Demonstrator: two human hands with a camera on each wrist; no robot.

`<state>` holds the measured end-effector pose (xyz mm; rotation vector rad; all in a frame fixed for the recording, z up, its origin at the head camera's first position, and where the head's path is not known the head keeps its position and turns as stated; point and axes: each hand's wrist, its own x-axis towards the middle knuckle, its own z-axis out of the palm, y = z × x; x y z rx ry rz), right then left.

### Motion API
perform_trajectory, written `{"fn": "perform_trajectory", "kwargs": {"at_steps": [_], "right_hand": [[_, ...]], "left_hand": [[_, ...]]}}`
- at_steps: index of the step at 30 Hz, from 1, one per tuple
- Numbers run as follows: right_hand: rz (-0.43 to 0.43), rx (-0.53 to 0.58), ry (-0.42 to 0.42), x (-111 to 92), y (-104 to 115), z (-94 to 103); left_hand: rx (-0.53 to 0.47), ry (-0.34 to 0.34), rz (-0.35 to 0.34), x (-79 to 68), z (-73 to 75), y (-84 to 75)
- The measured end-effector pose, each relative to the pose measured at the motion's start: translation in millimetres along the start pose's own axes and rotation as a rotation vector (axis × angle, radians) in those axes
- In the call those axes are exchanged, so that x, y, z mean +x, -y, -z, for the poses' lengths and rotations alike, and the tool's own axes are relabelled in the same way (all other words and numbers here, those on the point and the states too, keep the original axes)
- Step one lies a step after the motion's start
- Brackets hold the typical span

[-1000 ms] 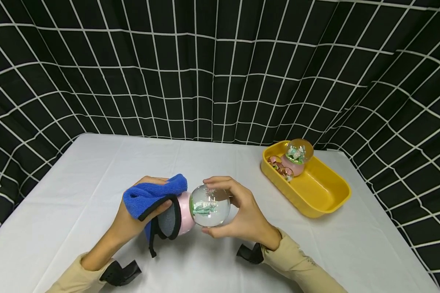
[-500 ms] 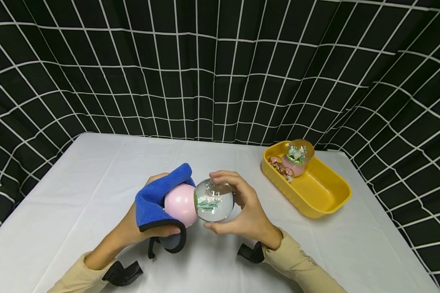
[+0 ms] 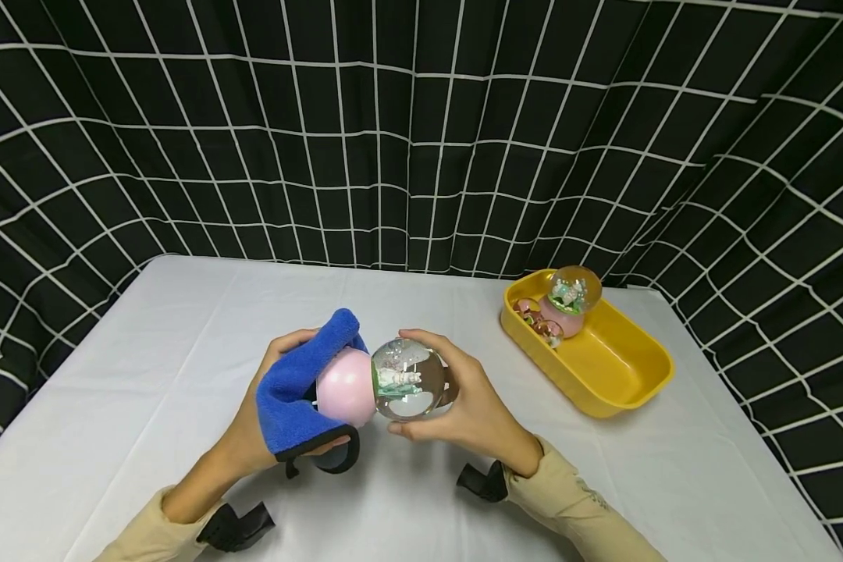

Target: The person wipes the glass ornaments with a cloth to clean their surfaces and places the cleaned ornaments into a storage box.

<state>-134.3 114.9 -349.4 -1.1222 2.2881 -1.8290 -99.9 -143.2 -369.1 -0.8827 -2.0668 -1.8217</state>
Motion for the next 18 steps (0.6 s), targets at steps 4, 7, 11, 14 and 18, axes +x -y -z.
{"fn": "perform_trajectory", "kwargs": {"at_steps": [4,7,11,14,18], "right_hand": [[-0.017,0.009,0.024,0.0,1.4,-0.5],[-0.031,0.004,0.023,-0.2,2.3,-1.4],[-0.032,0.009,0.003,-0.3,1.5,-2.7],[0.007,-0.016,-0.013,-0.3,-0.7,-3.5],[0.096,-0.085,-0.039,-0.6,-4.2,-4.2]], "left_hand": [[0.057,-0.006,0.013,-1.6,-1.9,-0.9],[0.083,-0.018,-0.006,-2.2,-4.5,-0.5],[0.087,-0.03,-0.046,-1.7,-7.7,0.6],[0.125,-0.059,-0.085,0.0,-8.0,1.0],[0.151,-0.097,-0.126,3.1,-6.4,0.5]]}}
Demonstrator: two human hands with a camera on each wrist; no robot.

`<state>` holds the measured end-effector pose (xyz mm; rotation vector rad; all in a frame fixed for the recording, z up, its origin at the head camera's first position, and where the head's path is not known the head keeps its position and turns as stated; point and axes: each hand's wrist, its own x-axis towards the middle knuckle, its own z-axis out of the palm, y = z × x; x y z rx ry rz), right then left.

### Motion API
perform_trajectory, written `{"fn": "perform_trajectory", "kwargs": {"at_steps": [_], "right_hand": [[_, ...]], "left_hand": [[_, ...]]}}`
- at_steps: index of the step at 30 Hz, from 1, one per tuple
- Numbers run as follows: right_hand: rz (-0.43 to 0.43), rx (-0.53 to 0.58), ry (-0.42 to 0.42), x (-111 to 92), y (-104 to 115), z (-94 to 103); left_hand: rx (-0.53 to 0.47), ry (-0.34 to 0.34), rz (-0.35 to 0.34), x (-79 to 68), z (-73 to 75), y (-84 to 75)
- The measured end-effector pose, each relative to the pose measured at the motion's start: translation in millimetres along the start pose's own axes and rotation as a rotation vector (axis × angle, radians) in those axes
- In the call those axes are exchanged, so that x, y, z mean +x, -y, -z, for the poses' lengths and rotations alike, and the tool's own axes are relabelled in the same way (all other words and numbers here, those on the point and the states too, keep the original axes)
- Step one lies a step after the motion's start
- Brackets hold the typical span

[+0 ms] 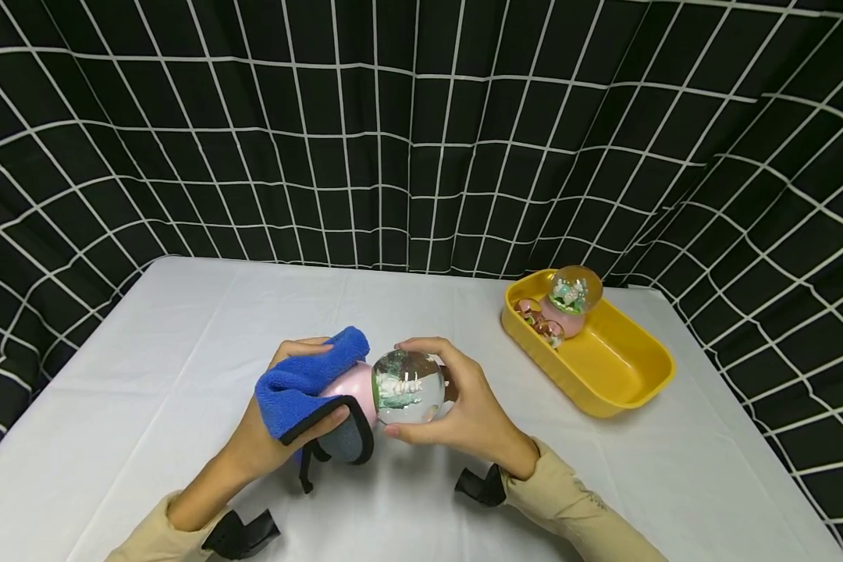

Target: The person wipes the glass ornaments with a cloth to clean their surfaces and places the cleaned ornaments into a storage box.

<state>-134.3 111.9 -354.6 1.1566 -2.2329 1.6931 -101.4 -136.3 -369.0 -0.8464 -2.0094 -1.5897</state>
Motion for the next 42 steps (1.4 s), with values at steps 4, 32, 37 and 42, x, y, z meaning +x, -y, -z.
{"fn": "perform_trajectory", "kwargs": {"at_steps": [4,32,37,42], "right_hand": [[0.076,-0.027,-0.014,-1,-3,0.2],[0.181,-0.033,0.008,2,-6,-1.0],[0.137,0.021,-0.016,2,-4,-1.2],[0.142,0.036,-0.007,2,-4,-1.7]], "left_hand": [[-0.034,0.022,0.046,2.5,2.3,-1.6],[-0.108,0.076,0.224,5.8,7.5,4.4],[-0.16,0.225,0.196,6.7,7.2,6.5],[-0.076,0.176,0.162,3.9,6.9,4.4]]}}
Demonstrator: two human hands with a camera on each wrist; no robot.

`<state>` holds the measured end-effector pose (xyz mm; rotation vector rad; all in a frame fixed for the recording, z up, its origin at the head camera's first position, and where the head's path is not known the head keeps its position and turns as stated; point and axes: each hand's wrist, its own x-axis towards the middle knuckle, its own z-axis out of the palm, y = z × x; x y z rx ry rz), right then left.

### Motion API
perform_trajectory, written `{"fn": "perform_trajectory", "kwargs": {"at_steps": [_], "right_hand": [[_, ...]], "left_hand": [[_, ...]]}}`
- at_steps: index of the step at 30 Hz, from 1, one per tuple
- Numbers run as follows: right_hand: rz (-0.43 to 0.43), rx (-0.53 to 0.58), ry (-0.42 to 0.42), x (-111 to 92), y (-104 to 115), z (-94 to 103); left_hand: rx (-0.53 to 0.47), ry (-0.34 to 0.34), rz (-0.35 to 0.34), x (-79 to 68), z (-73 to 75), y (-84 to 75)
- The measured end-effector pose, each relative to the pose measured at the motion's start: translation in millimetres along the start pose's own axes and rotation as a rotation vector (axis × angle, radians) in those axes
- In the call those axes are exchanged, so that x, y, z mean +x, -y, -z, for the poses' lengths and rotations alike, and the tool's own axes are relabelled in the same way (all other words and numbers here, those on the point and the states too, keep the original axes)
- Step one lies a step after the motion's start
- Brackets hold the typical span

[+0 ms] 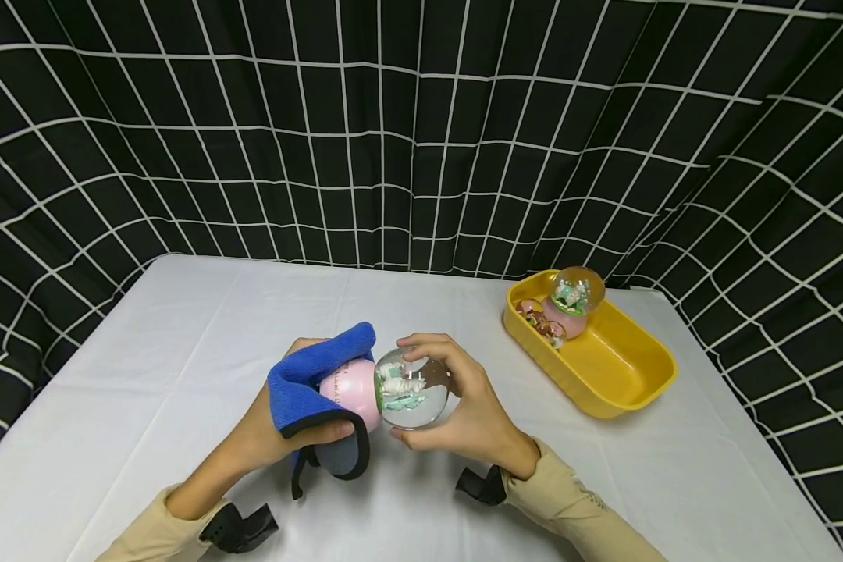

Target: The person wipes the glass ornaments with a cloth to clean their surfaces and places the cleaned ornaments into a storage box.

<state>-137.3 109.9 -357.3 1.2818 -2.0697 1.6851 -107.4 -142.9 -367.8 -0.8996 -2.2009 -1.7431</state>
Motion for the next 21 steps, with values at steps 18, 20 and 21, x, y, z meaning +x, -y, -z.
{"fn": "perform_trajectory", "kwargs": {"at_steps": [18,20,21], "right_hand": [[0.104,-0.179,0.096,-0.8,4.9,-0.6],[0.098,-0.199,0.112,-0.8,5.1,-0.3],[0.097,-0.21,0.119,-0.6,5.4,-0.2]], "left_hand": [[0.048,0.033,0.142,0.9,3.7,-4.4],[0.092,0.053,0.168,0.1,2.8,-4.7],[0.127,0.061,0.17,-0.4,2.3,-5.0]]}}
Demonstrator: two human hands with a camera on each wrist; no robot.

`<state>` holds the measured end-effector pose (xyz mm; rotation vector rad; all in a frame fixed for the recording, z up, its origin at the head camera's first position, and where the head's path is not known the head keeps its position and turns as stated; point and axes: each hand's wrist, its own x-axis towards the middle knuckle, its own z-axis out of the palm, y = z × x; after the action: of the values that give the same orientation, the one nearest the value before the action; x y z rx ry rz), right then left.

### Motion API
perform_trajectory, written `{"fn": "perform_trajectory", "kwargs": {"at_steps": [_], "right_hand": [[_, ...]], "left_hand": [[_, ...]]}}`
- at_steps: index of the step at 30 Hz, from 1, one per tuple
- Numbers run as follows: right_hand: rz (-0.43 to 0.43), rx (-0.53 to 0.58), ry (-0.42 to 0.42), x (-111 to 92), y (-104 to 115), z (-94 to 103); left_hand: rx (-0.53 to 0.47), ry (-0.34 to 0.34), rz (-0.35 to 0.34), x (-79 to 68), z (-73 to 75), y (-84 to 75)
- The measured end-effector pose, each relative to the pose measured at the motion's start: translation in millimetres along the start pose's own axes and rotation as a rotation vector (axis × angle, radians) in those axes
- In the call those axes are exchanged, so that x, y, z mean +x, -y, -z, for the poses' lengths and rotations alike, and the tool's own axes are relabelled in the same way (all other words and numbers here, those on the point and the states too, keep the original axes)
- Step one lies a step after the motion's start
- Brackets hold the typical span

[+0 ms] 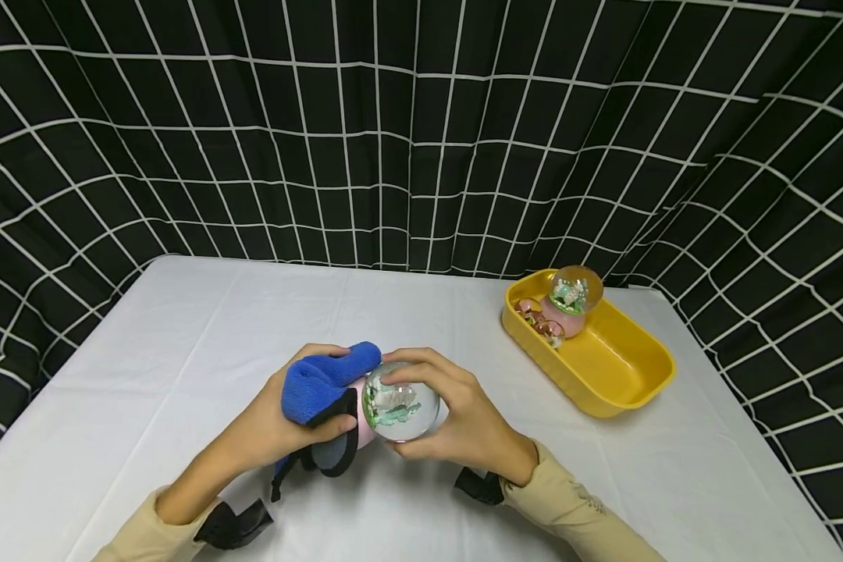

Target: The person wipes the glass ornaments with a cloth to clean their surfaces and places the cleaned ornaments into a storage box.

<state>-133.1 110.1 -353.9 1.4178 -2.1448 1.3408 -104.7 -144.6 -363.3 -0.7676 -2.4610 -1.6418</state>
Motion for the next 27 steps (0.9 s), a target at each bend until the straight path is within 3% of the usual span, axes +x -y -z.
{"fn": "perform_trajectory", "kwargs": {"at_steps": [6,9,11,15,22,25,27], "right_hand": [[-0.009,-0.048,0.005,0,0,0.6],[0.019,-0.048,-0.006,0,0,0.3],[0.046,-0.042,-0.009,0,0,0.0],[0.106,-0.034,-0.01,-1,0,-1.7],[0.145,0.015,-0.046,-1,2,-2.0],[0.111,0.023,-0.052,0,3,-1.7],[0.084,0.013,-0.058,0,3,-1.7]], "left_hand": [[0.209,0.003,-0.092,-3.3,-1.8,-3.2],[0.224,-0.01,-0.11,-2.7,-2.0,-3.5],[0.183,-0.006,-0.089,-1.7,-1.6,-2.0],[0.0,0.036,-0.054,1.5,2.0,5.5],[-0.359,0.234,-0.087,4.5,11.1,16.6],[-0.41,0.239,-0.081,3.7,10.4,15.6],[-0.386,0.199,-0.114,4.2,8.8,13.6]]}}
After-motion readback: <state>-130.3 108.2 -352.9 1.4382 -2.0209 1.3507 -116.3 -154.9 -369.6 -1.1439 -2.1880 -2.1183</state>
